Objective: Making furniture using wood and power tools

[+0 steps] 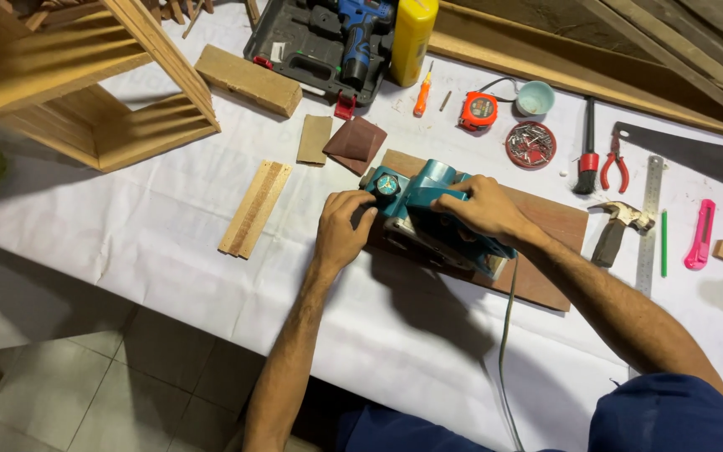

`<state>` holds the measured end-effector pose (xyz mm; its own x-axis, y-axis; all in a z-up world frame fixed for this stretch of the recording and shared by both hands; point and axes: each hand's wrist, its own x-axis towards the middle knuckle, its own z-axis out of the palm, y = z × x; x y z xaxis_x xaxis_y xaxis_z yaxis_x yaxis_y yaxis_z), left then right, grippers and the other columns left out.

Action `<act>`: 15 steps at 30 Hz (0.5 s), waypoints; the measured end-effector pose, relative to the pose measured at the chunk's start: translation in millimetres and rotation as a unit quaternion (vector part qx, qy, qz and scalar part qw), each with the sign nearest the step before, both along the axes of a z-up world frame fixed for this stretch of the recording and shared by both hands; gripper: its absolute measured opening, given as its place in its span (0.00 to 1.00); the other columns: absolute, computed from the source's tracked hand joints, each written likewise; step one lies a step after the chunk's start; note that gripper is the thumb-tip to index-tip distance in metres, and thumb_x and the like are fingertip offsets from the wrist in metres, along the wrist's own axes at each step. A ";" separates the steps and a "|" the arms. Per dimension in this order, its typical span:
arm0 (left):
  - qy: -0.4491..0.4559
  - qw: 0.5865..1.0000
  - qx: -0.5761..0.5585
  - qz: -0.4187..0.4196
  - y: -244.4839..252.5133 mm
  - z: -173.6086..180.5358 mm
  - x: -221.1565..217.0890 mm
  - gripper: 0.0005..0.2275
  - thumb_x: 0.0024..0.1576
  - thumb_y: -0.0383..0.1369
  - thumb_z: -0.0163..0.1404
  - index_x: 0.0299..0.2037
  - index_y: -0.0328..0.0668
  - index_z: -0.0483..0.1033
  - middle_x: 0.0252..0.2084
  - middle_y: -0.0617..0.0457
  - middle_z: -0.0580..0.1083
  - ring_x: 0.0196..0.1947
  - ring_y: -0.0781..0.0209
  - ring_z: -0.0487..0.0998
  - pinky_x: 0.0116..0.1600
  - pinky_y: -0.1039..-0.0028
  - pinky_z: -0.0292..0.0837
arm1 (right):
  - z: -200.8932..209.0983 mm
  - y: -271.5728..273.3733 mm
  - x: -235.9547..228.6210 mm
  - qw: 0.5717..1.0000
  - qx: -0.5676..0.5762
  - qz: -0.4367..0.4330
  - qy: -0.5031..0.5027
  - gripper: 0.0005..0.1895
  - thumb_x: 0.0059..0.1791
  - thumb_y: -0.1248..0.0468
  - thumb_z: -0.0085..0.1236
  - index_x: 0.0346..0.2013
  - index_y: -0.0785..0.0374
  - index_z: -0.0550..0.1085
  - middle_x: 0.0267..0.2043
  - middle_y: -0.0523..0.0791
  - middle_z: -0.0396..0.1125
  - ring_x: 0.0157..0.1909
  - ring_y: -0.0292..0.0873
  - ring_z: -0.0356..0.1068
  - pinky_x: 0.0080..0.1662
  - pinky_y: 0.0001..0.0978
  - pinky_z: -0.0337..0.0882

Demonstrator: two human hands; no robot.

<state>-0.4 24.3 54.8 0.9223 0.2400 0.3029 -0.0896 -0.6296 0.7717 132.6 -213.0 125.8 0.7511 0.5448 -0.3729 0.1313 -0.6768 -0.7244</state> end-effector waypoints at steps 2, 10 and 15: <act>-0.008 1.000 0.005 -0.017 -13.6 3.1 2.9 0.08 0.58 0.30 0.56 0.45 0.37 0.81 0.50 0.48 0.78 0.54 0.51 0.74 0.59 0.62 0.71 | 12.6 -17.7 -10.8 1.000 -0.006 -0.020 0.008 0.18 0.47 0.51 0.57 0.39 0.60 0.85 0.19 0.47 0.73 0.17 0.39 0.70 0.27 0.33 0.71; -0.033 0.989 0.033 -0.140 -91.0 9.7 21.2 0.05 0.57 0.30 0.57 0.40 0.37 0.81 0.48 0.47 0.78 0.53 0.49 0.74 0.59 0.60 0.69 | 24.2 -116.2 -45.8 0.993 -0.025 -0.112 0.003 0.18 0.47 0.51 0.58 0.38 0.60 0.85 0.17 0.48 0.72 0.17 0.40 0.70 0.26 0.33 0.69; -0.045 0.971 0.036 -0.233 -159.9 -7.6 38.4 0.06 0.56 0.31 0.58 0.39 0.37 0.79 0.48 0.47 0.78 0.52 0.49 0.75 0.59 0.60 0.69 | 29.8 -192.5 -76.6 0.983 -0.010 -0.182 0.004 0.17 0.46 0.53 0.59 0.34 0.62 0.85 0.18 0.48 0.72 0.17 0.39 0.69 0.26 0.33 0.69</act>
<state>38.0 -135.6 47.2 0.8943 -0.2219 0.3885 -0.4433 -0.5567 0.7025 56.0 -405.5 155.7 0.8921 0.2326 -0.3874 -0.1285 -0.6914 -0.7109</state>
